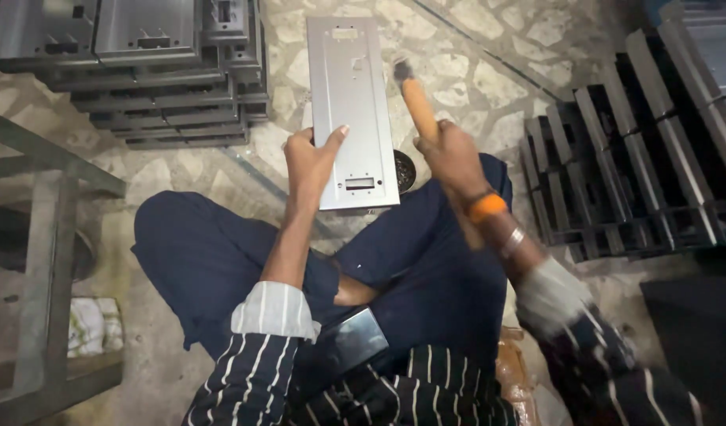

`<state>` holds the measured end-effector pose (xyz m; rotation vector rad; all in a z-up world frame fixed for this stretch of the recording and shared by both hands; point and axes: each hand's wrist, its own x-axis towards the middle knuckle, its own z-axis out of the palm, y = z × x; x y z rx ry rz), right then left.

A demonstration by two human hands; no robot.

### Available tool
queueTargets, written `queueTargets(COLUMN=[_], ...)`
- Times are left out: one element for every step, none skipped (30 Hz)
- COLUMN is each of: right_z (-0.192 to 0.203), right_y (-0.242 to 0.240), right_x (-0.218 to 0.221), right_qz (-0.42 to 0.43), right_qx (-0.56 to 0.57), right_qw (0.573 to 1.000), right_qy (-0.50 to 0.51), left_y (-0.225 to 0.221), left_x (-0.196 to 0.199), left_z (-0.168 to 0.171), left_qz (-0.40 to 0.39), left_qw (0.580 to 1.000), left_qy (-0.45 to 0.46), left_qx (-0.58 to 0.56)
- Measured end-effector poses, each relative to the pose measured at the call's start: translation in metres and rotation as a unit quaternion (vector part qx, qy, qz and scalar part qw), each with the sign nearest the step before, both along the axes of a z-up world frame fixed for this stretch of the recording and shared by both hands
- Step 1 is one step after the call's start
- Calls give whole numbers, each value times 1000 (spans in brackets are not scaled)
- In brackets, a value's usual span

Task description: The person is hammering metal components together to assemble parts on a production floor.

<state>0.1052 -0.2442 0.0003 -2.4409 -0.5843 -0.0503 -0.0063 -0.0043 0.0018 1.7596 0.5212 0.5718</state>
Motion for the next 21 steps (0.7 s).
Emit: queueTargets(right_z=[-20,-39,-58,-78,-100,-122,-122,-123,-125,-109,-94,-77,-75,-72,-69,-67,-66,-64,-54,-42,-31], right_y=[3,7,10,7,4,1,5,9,10,13,19,26,32,38,41,48,54,60,64,68,74], right_x=[10,19,32,45,56,67,67,66,63,50,37,25,18,12,5,3,-2,-8,-15,-22,-27], right_qz=[1,20,38,39,46,52,53,47,39,39,27,14,16,30,43,46,21,-5,-3,-34,-65], right_qx=[1,-99,-198,-197,-243,-287,-287,-301,-316,-318,-262,-204,-202,0,198,196,279,356,356,341,327], right_qw=[1000,994,976,976,958,933,933,922,909,909,917,921,921,990,977,977,945,894,894,913,927], right_qy=[-1,-40,-80,-83,-147,-211,-211,-240,-267,-266,-299,-331,-333,-138,70,69,172,272,272,224,174], left_y=[1,2,3,2,1,0,0,-1,-3,-6,-5,-5,-4,-4,-6,-5,-5,-4,-5,-6,-5], left_x=[0,1,4,5,4,3,2,0,-2,-2,-3,-3,-3,-3,-3,-2,-3,-5,-6,-7,-6], left_z=[-4,-7,-10,-6,-3,-1,3,6,8,9,11,13,11,9,6,6,6,5,0,-5,-8], left_qz=[1,-1,-3,-2,-1,-1,0,3,3,2,2,1,4,6,8,11,4,-3,-1,-7,-15], left_qw=[1000,1000,999,999,1000,1000,1000,1000,1000,1000,1000,1000,1000,1000,1000,1000,1000,1000,1000,1000,999], left_qy=[-1,-12,-24,-27,-5,18,18,8,-1,0,10,19,18,5,-7,-10,-12,-15,-16,-29,-43], left_qx=[1,14,27,28,17,6,6,8,10,9,-2,-14,-12,-11,-13,-14,5,24,25,-2,-26])
